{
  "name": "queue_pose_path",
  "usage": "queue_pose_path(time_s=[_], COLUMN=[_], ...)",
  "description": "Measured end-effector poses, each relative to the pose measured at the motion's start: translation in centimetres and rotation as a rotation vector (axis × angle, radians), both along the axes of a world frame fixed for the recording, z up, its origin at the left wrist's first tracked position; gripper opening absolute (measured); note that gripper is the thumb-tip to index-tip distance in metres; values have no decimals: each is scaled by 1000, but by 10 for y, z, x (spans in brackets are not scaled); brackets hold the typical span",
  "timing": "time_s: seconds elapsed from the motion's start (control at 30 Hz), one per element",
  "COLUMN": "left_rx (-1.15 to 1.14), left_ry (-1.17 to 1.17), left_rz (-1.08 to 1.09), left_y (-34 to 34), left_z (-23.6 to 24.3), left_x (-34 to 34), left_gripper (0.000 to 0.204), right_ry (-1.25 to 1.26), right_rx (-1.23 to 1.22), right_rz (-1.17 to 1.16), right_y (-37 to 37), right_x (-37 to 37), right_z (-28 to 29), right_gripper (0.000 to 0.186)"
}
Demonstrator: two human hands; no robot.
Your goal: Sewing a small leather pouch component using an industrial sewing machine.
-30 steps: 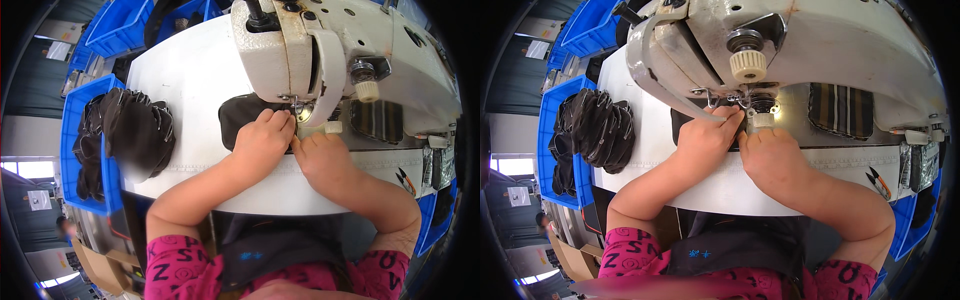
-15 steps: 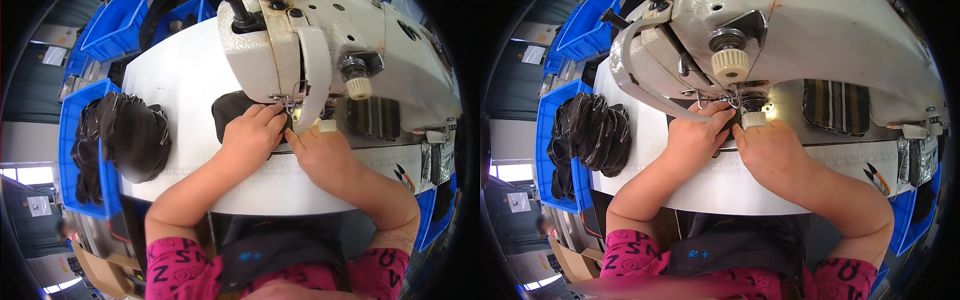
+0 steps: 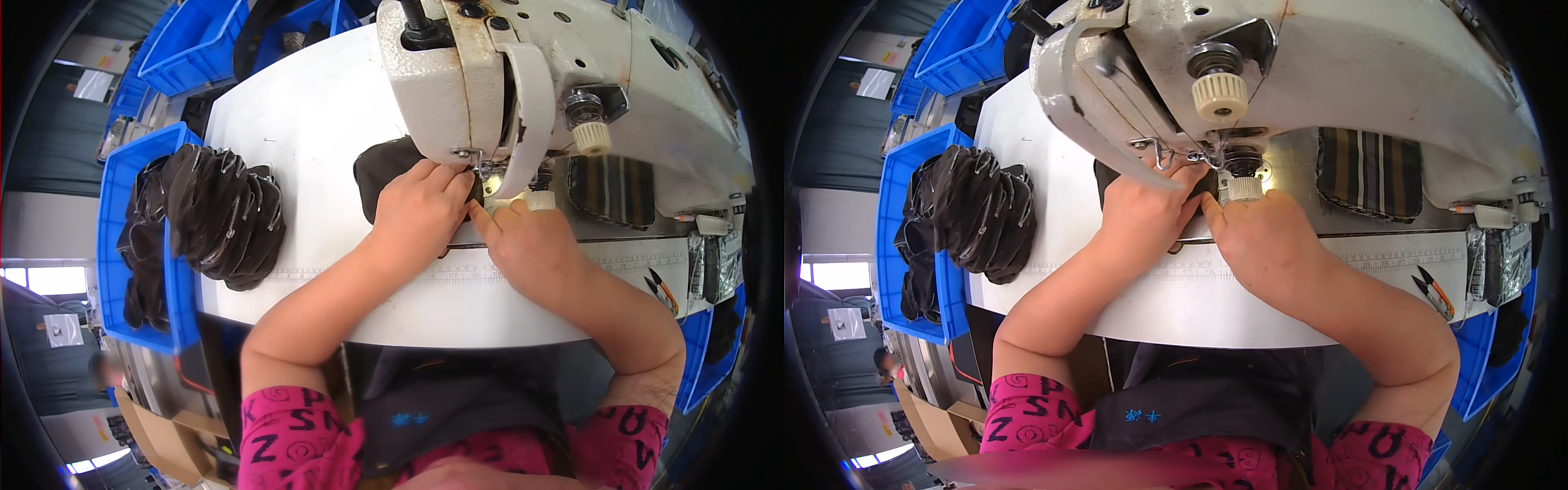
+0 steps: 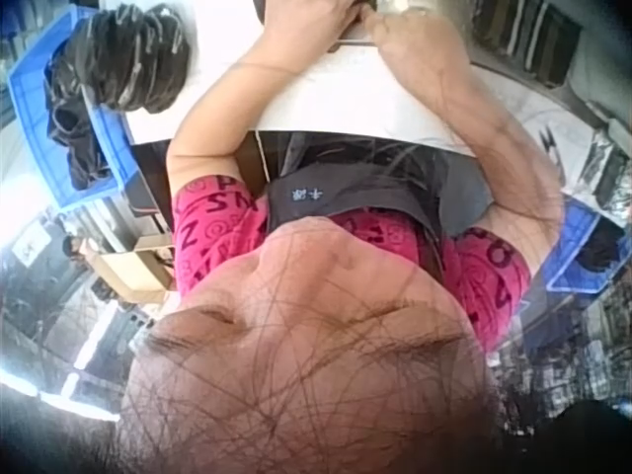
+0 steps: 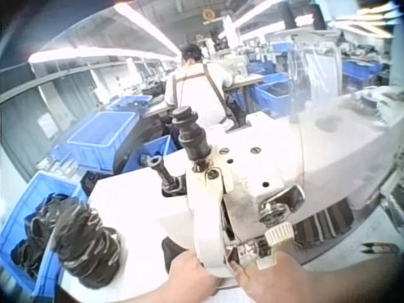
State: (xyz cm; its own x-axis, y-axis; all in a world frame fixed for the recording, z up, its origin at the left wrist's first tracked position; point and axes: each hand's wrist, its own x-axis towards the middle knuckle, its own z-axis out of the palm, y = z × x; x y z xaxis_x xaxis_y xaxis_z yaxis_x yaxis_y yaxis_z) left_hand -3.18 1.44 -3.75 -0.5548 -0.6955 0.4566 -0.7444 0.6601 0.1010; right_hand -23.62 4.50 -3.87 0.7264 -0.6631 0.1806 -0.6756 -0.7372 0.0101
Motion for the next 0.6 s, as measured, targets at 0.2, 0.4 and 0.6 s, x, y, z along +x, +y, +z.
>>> queue_pose_path(time_s=[0.2, 0.4, 0.6], left_rx=[241, 196, 172], left_ry=[132, 196, 182], left_rz=[-66, -45, 69], left_y=[2, -4, -2], left_z=[20, 15, 13], left_x=[17, 20, 12], left_gripper=[34, 22, 23], right_ry=[-170, -292, -268], right_rx=[-62, -191, -314], right_rz=[-18, -53, -68], right_y=[-15, -29, -33], right_x=[-11, -1, 8], right_z=[-5, -8, -10], right_gripper=[33, 16, 22])
